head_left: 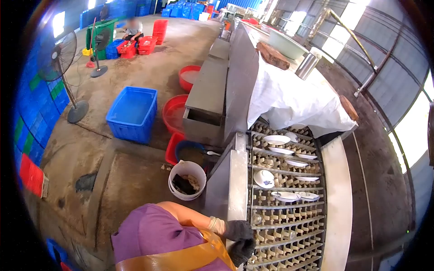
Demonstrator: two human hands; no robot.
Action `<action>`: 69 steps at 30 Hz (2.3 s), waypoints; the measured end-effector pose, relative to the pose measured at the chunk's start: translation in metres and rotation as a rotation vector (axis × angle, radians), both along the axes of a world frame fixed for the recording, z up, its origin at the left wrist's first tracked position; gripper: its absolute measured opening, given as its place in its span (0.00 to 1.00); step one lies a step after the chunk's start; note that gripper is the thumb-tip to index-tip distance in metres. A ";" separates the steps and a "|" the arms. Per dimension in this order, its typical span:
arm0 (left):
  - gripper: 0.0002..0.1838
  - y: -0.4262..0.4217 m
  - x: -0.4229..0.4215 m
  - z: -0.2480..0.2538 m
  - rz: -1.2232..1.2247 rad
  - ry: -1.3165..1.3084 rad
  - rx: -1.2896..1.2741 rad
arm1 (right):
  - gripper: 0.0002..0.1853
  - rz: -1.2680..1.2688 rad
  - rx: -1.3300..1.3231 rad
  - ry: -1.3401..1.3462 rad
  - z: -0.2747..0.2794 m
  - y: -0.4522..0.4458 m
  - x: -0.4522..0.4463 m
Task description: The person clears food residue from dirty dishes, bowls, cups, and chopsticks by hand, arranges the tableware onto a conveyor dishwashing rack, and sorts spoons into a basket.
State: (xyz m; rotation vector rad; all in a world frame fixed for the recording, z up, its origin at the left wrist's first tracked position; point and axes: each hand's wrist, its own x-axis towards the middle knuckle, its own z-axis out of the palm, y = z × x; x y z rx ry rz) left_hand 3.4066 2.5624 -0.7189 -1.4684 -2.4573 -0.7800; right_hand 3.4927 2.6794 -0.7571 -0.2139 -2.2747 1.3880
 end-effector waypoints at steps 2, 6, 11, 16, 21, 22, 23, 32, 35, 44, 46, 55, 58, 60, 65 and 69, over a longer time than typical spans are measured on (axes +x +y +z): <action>0.06 0.001 0.003 0.001 0.002 0.019 0.068 | 0.14 -0.012 -0.019 0.016 0.001 0.002 0.003; 0.05 0.004 0.008 0.002 -0.026 0.081 0.138 | 0.13 0.031 0.028 -0.050 0.005 0.008 0.014; 0.05 0.011 0.016 -0.003 -0.019 0.130 0.071 | 0.14 -0.047 0.133 -0.025 0.013 0.009 0.022; 0.04 0.014 0.023 -0.002 -0.004 0.101 0.054 | 0.13 -0.050 0.126 -0.011 0.019 0.011 0.028; 0.07 0.018 0.030 -0.003 -0.020 0.036 0.049 | 0.13 -0.085 0.160 -0.003 0.013 0.018 0.034; 0.07 0.018 0.031 -0.002 -0.041 0.040 0.076 | 0.13 -0.089 0.160 -0.003 0.018 0.018 0.035; 0.07 0.018 0.032 -0.002 -0.045 0.040 0.076 | 0.13 -0.091 0.219 -0.026 0.025 0.017 0.037; 0.08 0.025 0.044 -0.002 -0.020 0.036 -0.008 | 0.13 -0.071 0.272 -0.064 0.032 0.021 0.047; 0.08 0.027 0.047 -0.003 -0.009 0.049 -0.031 | 0.12 -0.067 0.256 -0.055 0.032 0.022 0.051; 0.07 0.036 0.057 -0.009 -0.026 0.003 0.087 | 0.11 -0.022 0.223 -0.041 0.013 0.037 0.059; 0.06 0.038 0.059 -0.009 -0.026 0.034 0.078 | 0.11 -0.014 0.218 -0.029 0.012 0.041 0.062; 0.08 0.043 0.070 -0.006 -0.010 0.023 0.033 | 0.12 0.051 0.153 -0.036 0.014 0.047 0.074; 0.07 0.044 0.075 -0.004 -0.015 0.046 0.029 | 0.12 0.034 0.127 -0.095 0.005 0.052 0.079; 0.06 0.047 0.078 -0.003 -0.002 0.052 0.024 | 0.13 -0.013 0.156 -0.014 0.007 0.052 0.080; 0.06 0.053 0.082 -0.007 -0.001 0.102 0.061 | 0.13 -0.057 0.320 -0.046 0.030 0.053 0.085; 0.08 0.058 0.080 -0.008 -0.025 0.058 -0.151 | 0.10 -0.014 0.251 -0.024 0.038 0.059 0.087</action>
